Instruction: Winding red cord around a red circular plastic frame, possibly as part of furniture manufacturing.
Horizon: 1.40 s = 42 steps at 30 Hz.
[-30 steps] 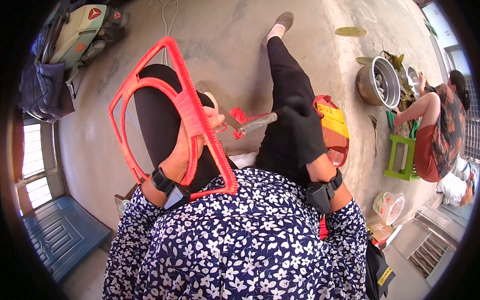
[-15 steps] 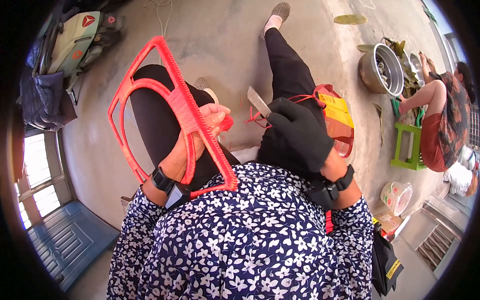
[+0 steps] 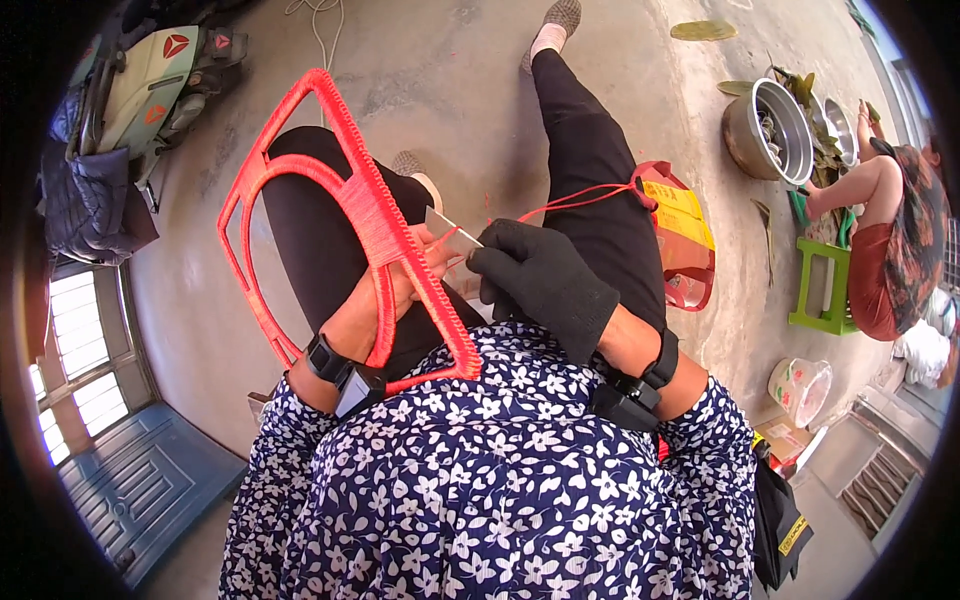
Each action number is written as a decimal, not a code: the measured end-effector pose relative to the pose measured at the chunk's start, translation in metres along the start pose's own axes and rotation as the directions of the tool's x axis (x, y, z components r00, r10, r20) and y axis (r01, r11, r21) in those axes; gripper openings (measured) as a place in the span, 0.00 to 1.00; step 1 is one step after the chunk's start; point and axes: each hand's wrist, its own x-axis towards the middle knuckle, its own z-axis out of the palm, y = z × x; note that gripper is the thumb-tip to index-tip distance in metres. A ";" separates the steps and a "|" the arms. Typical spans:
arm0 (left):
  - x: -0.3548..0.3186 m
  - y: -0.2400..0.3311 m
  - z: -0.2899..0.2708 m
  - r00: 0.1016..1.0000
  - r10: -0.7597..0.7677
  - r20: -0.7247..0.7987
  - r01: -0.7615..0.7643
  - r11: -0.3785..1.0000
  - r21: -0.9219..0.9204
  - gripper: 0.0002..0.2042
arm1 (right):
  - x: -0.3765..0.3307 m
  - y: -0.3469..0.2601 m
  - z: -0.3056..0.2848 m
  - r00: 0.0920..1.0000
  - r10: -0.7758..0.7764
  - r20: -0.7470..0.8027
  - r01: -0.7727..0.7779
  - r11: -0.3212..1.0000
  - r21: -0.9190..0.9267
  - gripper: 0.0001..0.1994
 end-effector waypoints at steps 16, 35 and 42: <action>-0.002 0.018 0.008 0.978 0.054 0.203 -0.165 0.792 0.588 0.10 | -0.014 0.001 -0.002 0.994 -0.063 -0.092 0.059 0.997 -0.041 0.10; 0.009 -0.005 -0.011 0.952 0.088 0.292 -0.200 0.902 0.381 0.12 | -0.019 0.023 -0.069 0.844 0.037 -0.536 0.071 0.981 0.179 0.10; 0.002 0.015 0.013 0.980 -0.054 0.190 0.011 0.976 0.219 0.08 | -0.066 0.044 -0.150 0.667 -0.142 -0.732 0.218 0.976 0.010 0.11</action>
